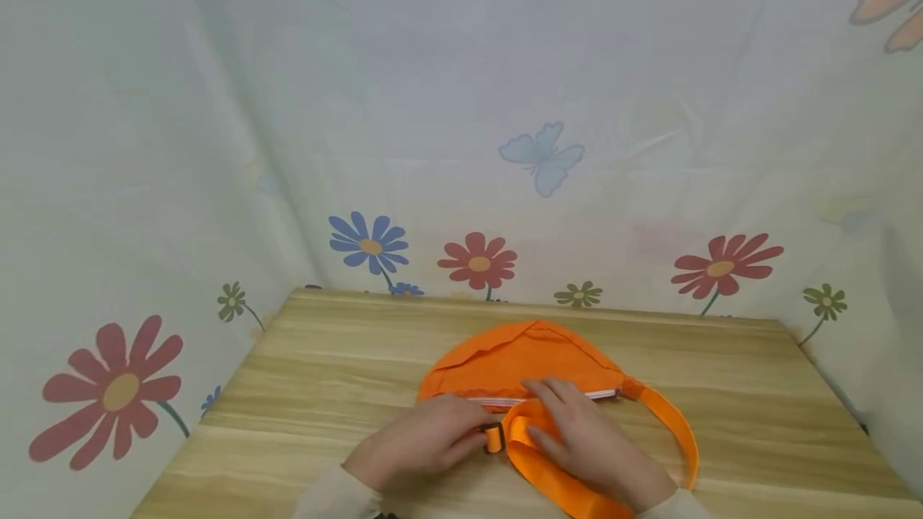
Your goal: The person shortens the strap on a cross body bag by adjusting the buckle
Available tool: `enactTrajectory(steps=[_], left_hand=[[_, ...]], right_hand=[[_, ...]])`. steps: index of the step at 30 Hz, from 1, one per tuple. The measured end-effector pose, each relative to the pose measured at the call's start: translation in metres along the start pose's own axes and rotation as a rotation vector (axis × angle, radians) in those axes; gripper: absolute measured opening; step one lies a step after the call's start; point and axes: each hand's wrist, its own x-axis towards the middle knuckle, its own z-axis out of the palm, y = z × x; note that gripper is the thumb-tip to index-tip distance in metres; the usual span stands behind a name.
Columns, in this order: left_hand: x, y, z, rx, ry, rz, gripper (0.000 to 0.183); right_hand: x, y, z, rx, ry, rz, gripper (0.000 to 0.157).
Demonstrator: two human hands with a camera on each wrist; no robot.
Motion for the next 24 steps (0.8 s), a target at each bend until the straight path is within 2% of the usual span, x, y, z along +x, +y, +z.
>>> enactTrajectory(steps=[7, 15, 21, 24], left_hand=[[-0.004, 0.004, -0.011, -0.083, 0.078, -0.005, 0.033], [-0.006, 0.005, -0.023, -0.133, 0.120, -0.018, 0.033], [-0.007, 0.007, -0.027, -0.226, 0.133, -0.038, 0.039], [-0.008, 0.007, -0.028, -0.237, 0.146, -0.032, 0.049]], right_hand=[[-0.002, 0.000, -0.005, -0.017, 0.023, -0.054, 0.065], [-0.002, 0.000, -0.013, -0.104, 0.219, -0.224, 0.058], [-0.005, -0.001, -0.021, -0.097, 0.211, -0.215, 0.054], [-0.007, -0.001, -0.022, -0.074, 0.228, -0.230, 0.053]])
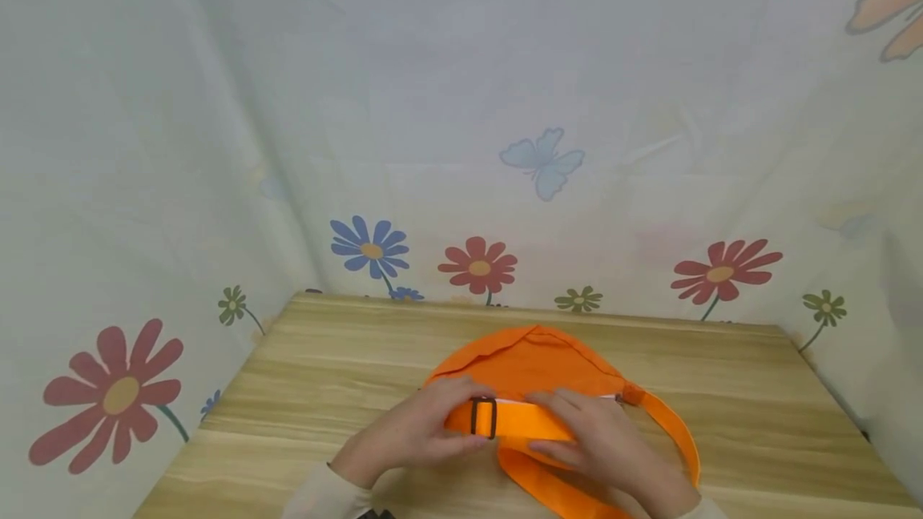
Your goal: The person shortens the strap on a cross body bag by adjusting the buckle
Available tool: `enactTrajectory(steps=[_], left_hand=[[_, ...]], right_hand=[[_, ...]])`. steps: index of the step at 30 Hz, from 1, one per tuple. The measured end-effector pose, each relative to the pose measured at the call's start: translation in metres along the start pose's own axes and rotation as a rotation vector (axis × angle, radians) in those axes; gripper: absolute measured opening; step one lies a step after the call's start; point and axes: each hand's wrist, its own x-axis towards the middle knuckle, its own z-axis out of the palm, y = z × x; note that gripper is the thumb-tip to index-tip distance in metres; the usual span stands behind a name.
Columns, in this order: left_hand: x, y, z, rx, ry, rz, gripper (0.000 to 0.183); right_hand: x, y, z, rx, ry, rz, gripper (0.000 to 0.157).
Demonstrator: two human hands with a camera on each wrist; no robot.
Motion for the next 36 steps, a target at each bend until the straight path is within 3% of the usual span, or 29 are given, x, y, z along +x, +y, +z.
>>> enactTrajectory(steps=[3, 8, 12, 16, 23, 36], left_hand=[[0.000, 0.000, 0.002, 0.009, 0.022, 0.018, 0.056], [-0.001, 0.001, 0.004, -0.018, 0.054, -0.008, 0.056], [-0.003, 0.003, 0.004, -0.069, 0.081, -0.017, 0.055], [0.000, 0.005, 0.004, -0.084, 0.107, 0.026, 0.055], [0.004, 0.005, 0.002, -0.080, 0.114, 0.039, 0.055], [0.003, 0.008, 0.005, -0.101, 0.101, 0.004, 0.057]], right_hand=[[-0.001, 0.001, -0.002, -0.012, 0.041, -0.045, 0.052], [0.000, 0.000, -0.006, -0.072, 0.098, -0.110, 0.048], [-0.001, -0.005, -0.010, -0.083, 0.061, -0.063, 0.053], [-0.004, -0.010, -0.013, -0.052, 0.011, -0.001, 0.057], [0.003, -0.010, -0.013, -0.062, 0.073, -0.060, 0.053], [0.003, -0.015, -0.012, -0.086, 0.115, -0.033, 0.047]])
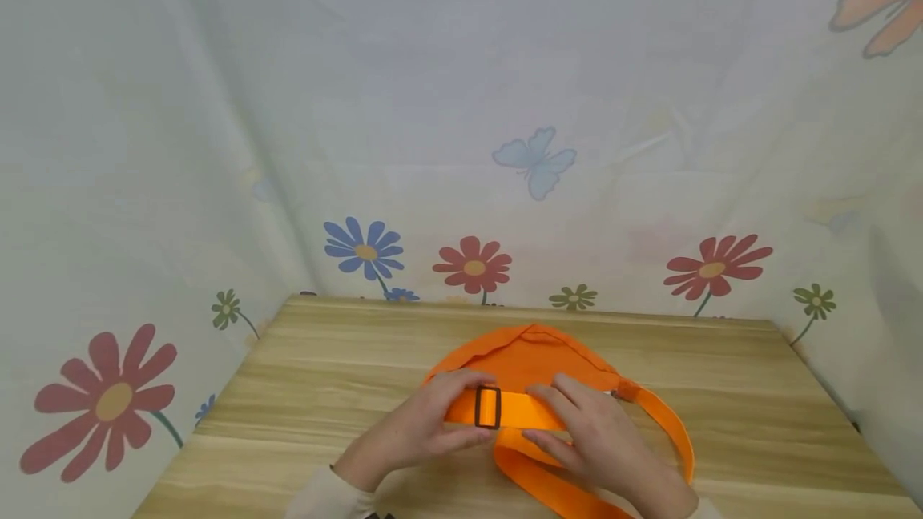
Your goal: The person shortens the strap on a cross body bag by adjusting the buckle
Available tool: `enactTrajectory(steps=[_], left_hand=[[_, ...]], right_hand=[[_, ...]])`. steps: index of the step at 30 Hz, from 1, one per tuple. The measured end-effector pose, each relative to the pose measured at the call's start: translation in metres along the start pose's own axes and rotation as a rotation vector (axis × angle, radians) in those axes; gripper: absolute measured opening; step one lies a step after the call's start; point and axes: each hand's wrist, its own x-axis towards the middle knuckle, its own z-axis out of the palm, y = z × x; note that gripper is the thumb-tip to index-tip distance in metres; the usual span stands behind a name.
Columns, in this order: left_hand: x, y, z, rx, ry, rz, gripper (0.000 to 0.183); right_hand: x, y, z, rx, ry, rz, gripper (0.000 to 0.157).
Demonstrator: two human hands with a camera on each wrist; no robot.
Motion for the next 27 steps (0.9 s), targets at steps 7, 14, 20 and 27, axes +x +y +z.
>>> enactTrajectory(steps=[7, 14, 20, 27], left_hand=[[-0.0017, -0.0013, 0.0005, 0.020, 0.023, 0.043, 0.053], [-0.0021, -0.0001, 0.0031, 0.027, 0.043, 0.063, 0.049], [-0.0043, 0.0005, 0.0053, -0.043, 0.055, 0.011, 0.052], [-0.0046, -0.0007, 0.0048, -0.075, 0.077, -0.006, 0.051]], right_hand=[[-0.0010, -0.0019, 0.0024, 0.054, 0.032, -0.021, 0.045], [-0.0016, -0.0046, 0.0034, 0.226, 0.068, -0.026, 0.036], [-0.0003, -0.0072, 0.0044, 0.283, 0.079, -0.006, 0.034], [0.0041, -0.0084, 0.0052, 0.310, 0.122, -0.025, 0.037]])
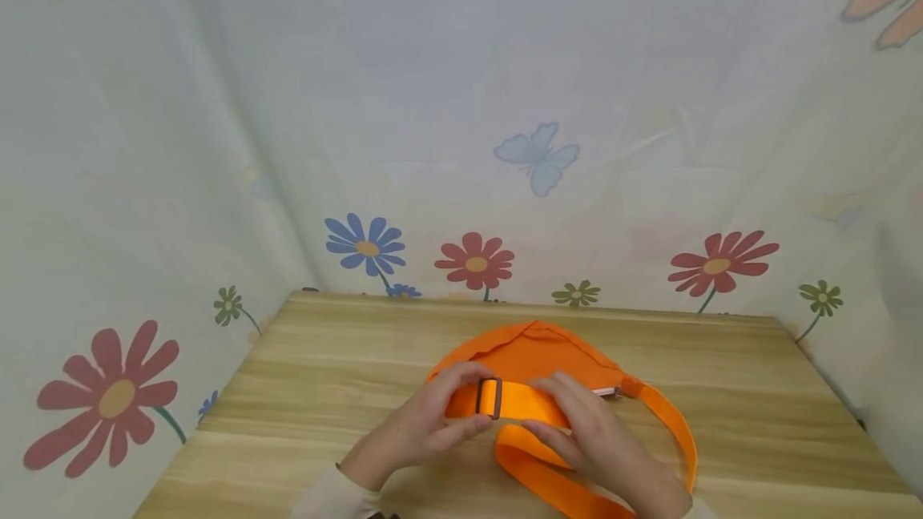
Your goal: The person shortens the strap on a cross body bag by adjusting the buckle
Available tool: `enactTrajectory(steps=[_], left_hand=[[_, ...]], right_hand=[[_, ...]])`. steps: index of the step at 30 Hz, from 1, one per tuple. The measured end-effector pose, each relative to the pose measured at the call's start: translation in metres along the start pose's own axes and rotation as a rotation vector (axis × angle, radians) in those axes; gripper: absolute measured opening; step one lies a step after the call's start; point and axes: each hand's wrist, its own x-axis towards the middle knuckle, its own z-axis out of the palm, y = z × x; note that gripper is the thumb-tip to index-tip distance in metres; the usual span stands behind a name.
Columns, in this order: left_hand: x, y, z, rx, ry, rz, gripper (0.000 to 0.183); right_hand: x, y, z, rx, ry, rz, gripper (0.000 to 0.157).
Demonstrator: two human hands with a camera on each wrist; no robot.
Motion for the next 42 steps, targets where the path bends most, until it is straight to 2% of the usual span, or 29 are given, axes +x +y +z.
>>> enactTrajectory(steps=[8, 11, 19, 28, 37, 42], left_hand=[[0.000, -0.001, 0.001, -0.029, 0.005, 0.001, 0.048], [0.001, 0.001, 0.002, -0.052, 0.002, -0.003, 0.049], [0.002, 0.002, 0.003, -0.036, 0.012, 0.044, 0.048], [0.000, 0.001, 0.002, 0.004, 0.014, 0.062, 0.049], [0.003, 0.001, 0.004, -0.010, 0.000, 0.051, 0.045], [0.002, 0.001, 0.007, -0.015, -0.011, 0.050, 0.044]], right_hand=[[0.000, -0.003, 0.003, -0.014, -0.050, 0.056, 0.038], [0.000, -0.003, 0.003, -0.028, -0.055, 0.052, 0.037], [0.003, -0.006, 0.004, -0.089, 0.003, -0.003, 0.040], [0.004, -0.009, 0.003, 0.080, -0.007, 0.076, 0.037], [0.007, -0.008, 0.002, 0.040, 0.007, 0.032, 0.034], [0.006, -0.011, 0.003, 0.050, -0.031, 0.056, 0.033]])
